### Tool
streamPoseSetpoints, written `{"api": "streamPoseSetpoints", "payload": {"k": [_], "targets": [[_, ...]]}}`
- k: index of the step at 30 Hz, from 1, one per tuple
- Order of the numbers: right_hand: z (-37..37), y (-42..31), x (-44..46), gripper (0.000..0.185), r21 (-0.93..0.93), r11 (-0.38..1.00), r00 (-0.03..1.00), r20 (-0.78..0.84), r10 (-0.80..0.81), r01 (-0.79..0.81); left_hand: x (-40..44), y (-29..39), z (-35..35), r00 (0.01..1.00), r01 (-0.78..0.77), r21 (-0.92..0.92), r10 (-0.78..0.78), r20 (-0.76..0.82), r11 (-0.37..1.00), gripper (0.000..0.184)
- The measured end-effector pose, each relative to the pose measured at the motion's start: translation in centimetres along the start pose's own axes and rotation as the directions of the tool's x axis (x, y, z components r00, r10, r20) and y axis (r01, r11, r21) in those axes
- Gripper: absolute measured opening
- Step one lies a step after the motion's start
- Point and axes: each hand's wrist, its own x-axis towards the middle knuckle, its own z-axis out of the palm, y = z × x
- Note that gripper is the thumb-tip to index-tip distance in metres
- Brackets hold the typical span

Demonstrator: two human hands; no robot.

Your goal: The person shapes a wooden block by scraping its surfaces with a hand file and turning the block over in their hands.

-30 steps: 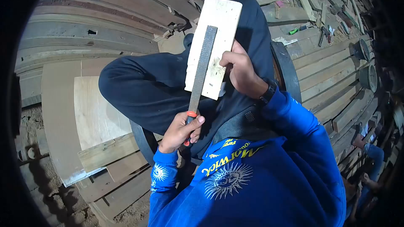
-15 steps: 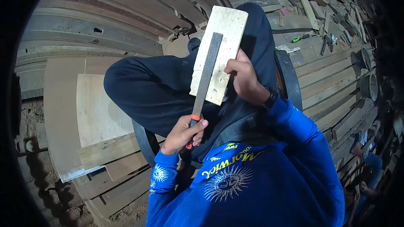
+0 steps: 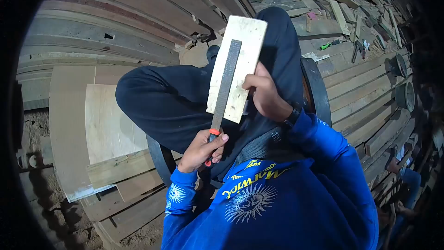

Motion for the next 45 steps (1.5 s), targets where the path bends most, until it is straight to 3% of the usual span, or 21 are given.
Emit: {"api": "streamPoseSetpoints", "payload": {"k": [4,12,18,25,29,35,41,45], "targets": [[0.7,1.3,-1.0,0.061,-0.099,0.992,0.994,0.062,0.085,-0.078,-0.1,0.0,-0.1,1.000,-0.011,-0.030,0.011,0.021,0.999,0.032],[-0.8,-0.6,0.7,0.057,0.031,0.999,0.999,-0.021,-0.034,0.035,0.0,0.0,0.2,1.000,-0.007,-0.002,0.007,-0.001,1.000,0.033],[0.9,1.4,-1.3,0.058,-0.090,0.992,0.995,0.028,0.096,-0.093,-0.1,0.1,0.1,1.000,0.020,-0.021,-0.020,0.011,1.000,0.033],[0.0,-1.2,0.3,0.057,0.020,0.999,0.999,-0.017,-0.041,0.041,-0.1,0.3,0.2,1.000,-0.008,0.002,0.008,0.012,1.000,0.032],[0.6,-0.4,-0.5,0.060,-0.050,0.998,0.999,0.041,0.030,-0.028,0.0,-0.2,0.1,1.000,0.011,-0.003,-0.011,0.016,1.000,0.031],[0.1,0.4,-0.4,0.060,-0.079,0.997,0.997,0.070,0.013,-0.008,0.0,0.0,0.1,1.000,0.007,0.015,-0.007,0.005,1.000,0.032],[-0.4,-0.8,0.3,0.060,0.013,0.999,0.998,-0.036,-0.053,0.053,-0.2,0.7,0.5,1.000,0.008,0.028,-0.009,0.019,1.000,0.031],[0.7,1.1,-1.2,0.064,-0.084,0.994,0.996,0.057,0.071,-0.066,-0.1,-0.1,0.2,0.999,0.027,0.025,-0.027,0.025,0.999,0.031]]}}
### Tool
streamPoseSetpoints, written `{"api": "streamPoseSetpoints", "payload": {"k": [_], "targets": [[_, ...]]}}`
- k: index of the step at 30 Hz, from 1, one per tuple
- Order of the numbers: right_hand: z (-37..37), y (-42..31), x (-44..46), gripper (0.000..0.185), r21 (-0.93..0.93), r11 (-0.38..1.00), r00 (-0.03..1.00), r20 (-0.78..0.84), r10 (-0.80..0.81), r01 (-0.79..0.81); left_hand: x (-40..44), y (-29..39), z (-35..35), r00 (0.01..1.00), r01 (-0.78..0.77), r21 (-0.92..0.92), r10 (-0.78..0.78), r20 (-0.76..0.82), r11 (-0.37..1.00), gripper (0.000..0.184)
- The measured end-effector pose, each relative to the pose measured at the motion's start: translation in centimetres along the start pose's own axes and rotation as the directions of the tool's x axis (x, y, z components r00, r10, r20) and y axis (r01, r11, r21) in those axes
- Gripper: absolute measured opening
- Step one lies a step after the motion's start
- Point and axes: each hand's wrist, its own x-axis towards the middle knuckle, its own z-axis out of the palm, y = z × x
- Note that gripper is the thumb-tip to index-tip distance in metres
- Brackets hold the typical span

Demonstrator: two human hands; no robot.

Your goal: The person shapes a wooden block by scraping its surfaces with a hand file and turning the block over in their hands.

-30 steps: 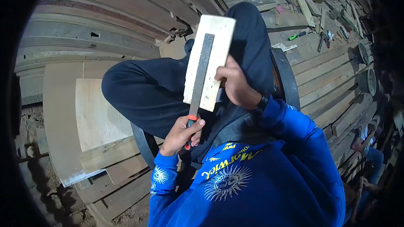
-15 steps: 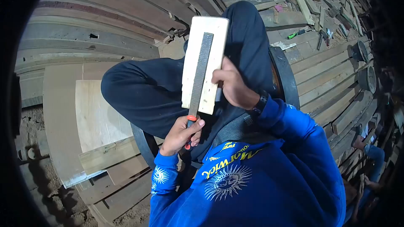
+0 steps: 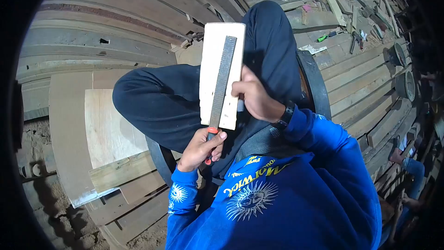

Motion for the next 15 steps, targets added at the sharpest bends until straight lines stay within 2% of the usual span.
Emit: {"api": "streamPoseSetpoints", "payload": {"k": [2,5,8,11,12,15], "targets": [[-0.3,0.0,0.1,0.064,-0.005,1.000,0.999,0.039,-0.008,0.008,0.1,0.0,-0.2,1.000,-0.008,-0.003,0.008,0.017,1.000,0.031],[-1.3,-1.1,1.1,0.061,0.075,0.997,0.999,0.005,-0.033,0.033,-0.1,0.6,0.2,1.000,-0.015,-0.011,0.015,-0.018,1.000,0.033],[-1.6,-2.3,1.6,0.059,0.080,0.987,0.987,-0.096,-0.128,0.136,0.0,0.3,0.1,0.998,-0.061,-0.013,0.061,-0.006,0.998,0.033],[-1.1,-1.4,1.4,0.060,0.126,0.987,0.991,-0.100,-0.090,0.102,0.2,-0.2,0.0,0.998,-0.066,-0.008,0.066,-0.008,0.998,0.034],[-0.9,-1.0,1.0,0.060,0.107,0.992,0.997,-0.047,-0.061,0.066,0.2,-0.1,-0.1,0.999,-0.046,0.000,0.046,-0.015,0.999,0.034],[0.3,0.3,0.0,0.059,0.020,1.000,1.000,-0.024,-0.004,0.004,0.0,0.1,0.0,1.000,-0.013,-0.005,0.013,-0.020,1.000,0.035]]}}
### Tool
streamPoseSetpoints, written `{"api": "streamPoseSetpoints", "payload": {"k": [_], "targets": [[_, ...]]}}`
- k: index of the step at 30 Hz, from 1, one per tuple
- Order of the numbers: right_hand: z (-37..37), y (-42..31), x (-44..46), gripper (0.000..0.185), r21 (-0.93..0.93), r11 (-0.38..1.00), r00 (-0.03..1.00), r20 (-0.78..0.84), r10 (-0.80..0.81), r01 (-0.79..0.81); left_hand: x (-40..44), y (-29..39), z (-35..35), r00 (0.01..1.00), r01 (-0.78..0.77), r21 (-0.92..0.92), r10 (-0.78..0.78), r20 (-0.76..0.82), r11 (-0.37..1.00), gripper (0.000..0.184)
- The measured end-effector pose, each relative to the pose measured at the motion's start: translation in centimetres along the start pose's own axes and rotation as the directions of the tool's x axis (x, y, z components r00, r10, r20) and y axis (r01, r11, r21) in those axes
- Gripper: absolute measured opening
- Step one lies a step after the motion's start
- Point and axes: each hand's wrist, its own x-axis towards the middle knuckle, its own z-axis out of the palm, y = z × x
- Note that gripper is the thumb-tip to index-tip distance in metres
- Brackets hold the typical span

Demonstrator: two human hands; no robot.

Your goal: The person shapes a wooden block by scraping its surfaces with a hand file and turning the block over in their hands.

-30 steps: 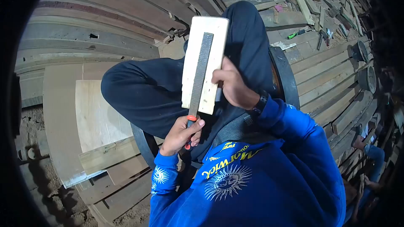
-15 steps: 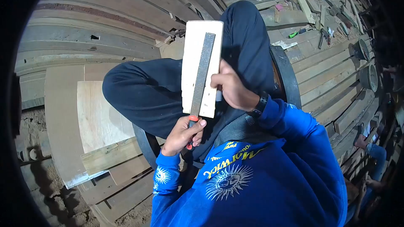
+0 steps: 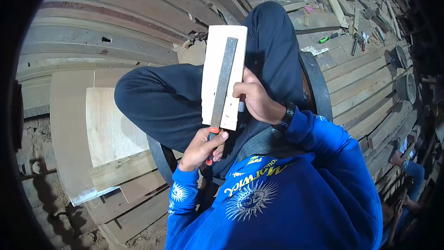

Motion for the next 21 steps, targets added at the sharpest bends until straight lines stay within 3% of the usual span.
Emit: {"api": "streamPoseSetpoints", "payload": {"k": [8,11,13,18,21], "targets": [[-1.7,-2.2,1.6,0.059,0.093,0.986,0.990,-0.045,-0.136,0.140,0.0,0.0,0.0,1.000,-0.025,-0.029,0.025,0.002,0.999,0.032],[-1.0,-1.2,0.8,0.060,0.070,0.996,0.998,-0.027,-0.048,0.050,0.0,0.1,0.0,1.000,0.006,-0.027,-0.006,-0.003,1.000,0.033],[-0.4,0.2,0.1,0.060,-0.059,0.998,1.000,-0.027,0.006,-0.007,0.0,0.1,0.0,1.000,0.017,-0.034,-0.017,-0.006,0.999,0.033],[-1.5,-1.5,1.0,0.059,0.061,0.998,1.000,-0.007,0.001,0.000,-0.1,0.4,0.2,1.000,-0.022,-0.040,0.022,-0.010,0.999,0.032],[-1.8,-2.9,1.5,0.059,0.109,0.987,0.992,-0.054,-0.112,0.117,0.0,0.0,0.0,1.000,-0.024,-0.039,0.024,-0.005,0.999,0.031]]}}
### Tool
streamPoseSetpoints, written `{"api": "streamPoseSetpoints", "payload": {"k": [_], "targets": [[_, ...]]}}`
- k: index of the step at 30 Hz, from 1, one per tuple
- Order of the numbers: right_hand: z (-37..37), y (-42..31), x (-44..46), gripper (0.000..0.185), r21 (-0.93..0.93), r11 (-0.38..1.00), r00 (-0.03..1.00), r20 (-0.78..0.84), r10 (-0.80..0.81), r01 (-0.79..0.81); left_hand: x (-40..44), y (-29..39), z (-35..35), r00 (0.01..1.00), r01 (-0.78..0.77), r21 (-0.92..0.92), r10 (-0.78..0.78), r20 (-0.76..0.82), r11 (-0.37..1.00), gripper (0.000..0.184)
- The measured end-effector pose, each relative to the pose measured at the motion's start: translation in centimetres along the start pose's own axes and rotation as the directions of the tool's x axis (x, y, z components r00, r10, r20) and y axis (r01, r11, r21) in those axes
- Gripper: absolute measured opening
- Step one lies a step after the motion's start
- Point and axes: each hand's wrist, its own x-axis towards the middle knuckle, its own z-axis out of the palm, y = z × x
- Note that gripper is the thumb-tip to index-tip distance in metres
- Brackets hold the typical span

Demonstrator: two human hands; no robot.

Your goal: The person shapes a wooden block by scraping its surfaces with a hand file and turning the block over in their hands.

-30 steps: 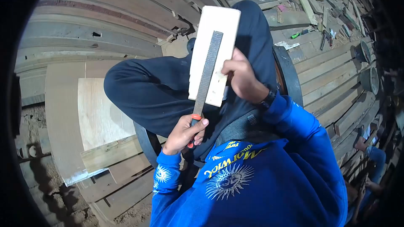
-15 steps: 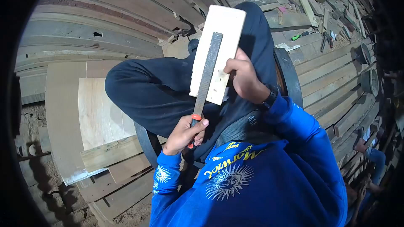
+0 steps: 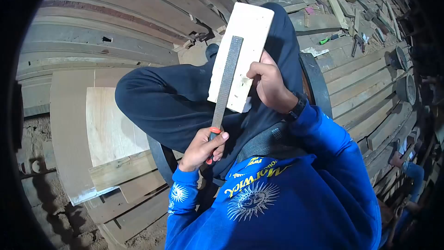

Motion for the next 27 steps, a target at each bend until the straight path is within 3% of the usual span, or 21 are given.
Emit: {"api": "streamPoseSetpoints", "payload": {"k": [7,10,14,18,21,27], "targets": [[1.5,2.4,-2.1,0.063,-0.131,0.982,0.987,0.058,0.147,-0.139,0.1,0.0,0.0,1.000,-0.004,-0.012,0.004,0.026,1.000,0.034],[0.5,1.7,-1.0,0.062,-0.069,0.992,0.994,0.038,0.105,-0.102,0.1,0.0,0.0,1.000,-0.003,-0.022,0.003,0.004,1.000,0.034],[0.3,-0.3,0.0,0.058,-0.011,0.998,0.998,0.003,-0.061,0.061,-0.1,0.6,0.3,1.000,0.005,0.012,-0.005,0.002,1.000,0.032],[0.4,1.4,-1.0,0.061,-0.044,0.997,0.997,0.028,0.071,-0.070,-0.1,0.5,0.2,0.998,0.059,0.042,-0.059,-0.009,0.997,0.033],[1.7,2.4,-2.3,0.064,-0.122,0.985,0.989,0.072,0.130,-0.121,0.1,0.1,-0.1,1.000,0.016,0.022,-0.017,0.008,1.000,0.033],[0.1,0.4,-0.3,0.058,-0.025,0.999,0.999,0.023,0.029,-0.028,0.0,0.1,0.0,1.000,-0.014,-0.004,0.014,0.008,1.000,0.032]]}}
